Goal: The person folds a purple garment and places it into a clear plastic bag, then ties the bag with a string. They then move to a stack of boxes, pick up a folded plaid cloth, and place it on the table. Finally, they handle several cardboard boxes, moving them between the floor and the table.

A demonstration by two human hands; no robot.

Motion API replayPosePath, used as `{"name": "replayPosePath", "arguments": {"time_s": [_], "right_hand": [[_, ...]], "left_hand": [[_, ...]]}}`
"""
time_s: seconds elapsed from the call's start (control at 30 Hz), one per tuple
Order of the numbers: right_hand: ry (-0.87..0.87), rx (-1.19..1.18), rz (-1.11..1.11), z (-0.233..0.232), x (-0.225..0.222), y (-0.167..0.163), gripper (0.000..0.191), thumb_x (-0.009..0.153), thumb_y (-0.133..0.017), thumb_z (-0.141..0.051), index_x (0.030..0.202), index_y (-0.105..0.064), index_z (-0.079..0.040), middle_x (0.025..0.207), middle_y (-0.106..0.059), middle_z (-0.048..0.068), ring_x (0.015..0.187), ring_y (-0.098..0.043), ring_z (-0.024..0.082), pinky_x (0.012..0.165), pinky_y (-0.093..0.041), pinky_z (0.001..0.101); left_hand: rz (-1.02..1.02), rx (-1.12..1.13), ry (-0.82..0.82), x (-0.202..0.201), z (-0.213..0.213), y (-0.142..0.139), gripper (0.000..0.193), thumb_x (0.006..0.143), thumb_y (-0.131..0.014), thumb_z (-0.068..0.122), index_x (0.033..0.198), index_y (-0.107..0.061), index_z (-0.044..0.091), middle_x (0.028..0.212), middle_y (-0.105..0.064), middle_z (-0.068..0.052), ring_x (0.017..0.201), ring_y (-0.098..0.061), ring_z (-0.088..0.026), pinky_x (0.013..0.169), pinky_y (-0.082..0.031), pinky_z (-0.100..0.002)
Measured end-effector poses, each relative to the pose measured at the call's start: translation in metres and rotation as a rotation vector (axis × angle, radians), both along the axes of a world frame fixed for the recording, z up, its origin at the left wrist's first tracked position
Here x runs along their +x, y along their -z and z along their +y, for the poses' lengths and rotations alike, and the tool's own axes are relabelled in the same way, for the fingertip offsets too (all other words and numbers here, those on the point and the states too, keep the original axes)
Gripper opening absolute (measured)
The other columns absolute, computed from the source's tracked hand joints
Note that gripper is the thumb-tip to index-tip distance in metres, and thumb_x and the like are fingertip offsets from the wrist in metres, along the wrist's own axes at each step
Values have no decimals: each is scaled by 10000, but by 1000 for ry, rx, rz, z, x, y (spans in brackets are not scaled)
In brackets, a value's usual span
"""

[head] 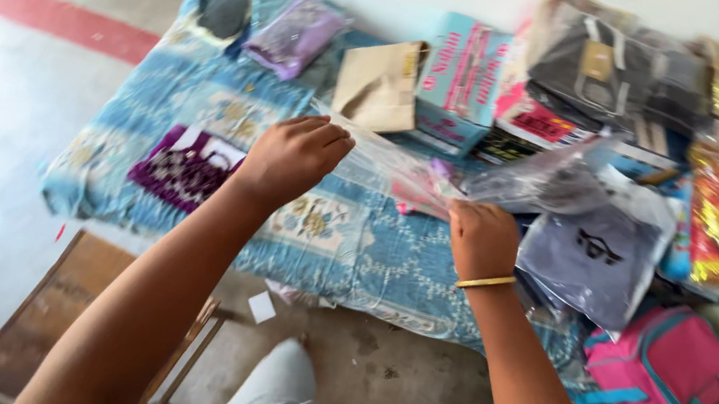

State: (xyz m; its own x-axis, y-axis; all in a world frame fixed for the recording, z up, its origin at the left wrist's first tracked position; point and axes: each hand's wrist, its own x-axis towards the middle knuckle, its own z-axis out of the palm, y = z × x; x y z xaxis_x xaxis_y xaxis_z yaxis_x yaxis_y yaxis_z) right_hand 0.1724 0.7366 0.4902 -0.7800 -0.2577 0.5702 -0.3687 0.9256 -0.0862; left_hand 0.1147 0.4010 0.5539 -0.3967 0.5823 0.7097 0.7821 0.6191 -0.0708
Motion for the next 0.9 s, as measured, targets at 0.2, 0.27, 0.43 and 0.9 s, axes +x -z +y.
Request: {"name": "replayPosePath", "arguments": {"time_s": [0.2,0.27,0.43,0.9], "right_hand": [[-39,-30,47,-39,-16,12,103,887,-700,-105,977,-749,-95,1011,-760,86,913,-661,321,840,-528,422],[-17,-29,56,-43,-21,15,127,879,-700,-106,995,-753,-98,997,-754,84,915,-655,325,830,-531,408],[12,11,59,-47,-29,11,72,891,-712,-89,944,-754,-114,904,-728,66,868,-634,316,807,-524,422],[-20,-43,146,-106,-89,38,30,878,-728,-111,897,-712,-95,925,-706,74,889,-619,331,843,-512,435]], "left_hand": [[-94,-22,-139,16,-63,19,181,859,-685,56,1029,-746,64,1069,-748,-63,1051,-729,-256,884,-587,-375],[-88,-49,-151,11,-71,17,207,853,-678,48,1047,-749,66,1095,-749,-70,1059,-729,-258,887,-587,-371],[-249,64,-138,-11,-74,2,322,791,-657,-3,1075,-775,92,1105,-751,-70,1018,-723,-281,867,-576,-399],[-289,132,-140,-89,-131,41,346,837,-597,-68,1043,-798,124,1126,-783,-28,1007,-744,-222,863,-601,-372]]}}
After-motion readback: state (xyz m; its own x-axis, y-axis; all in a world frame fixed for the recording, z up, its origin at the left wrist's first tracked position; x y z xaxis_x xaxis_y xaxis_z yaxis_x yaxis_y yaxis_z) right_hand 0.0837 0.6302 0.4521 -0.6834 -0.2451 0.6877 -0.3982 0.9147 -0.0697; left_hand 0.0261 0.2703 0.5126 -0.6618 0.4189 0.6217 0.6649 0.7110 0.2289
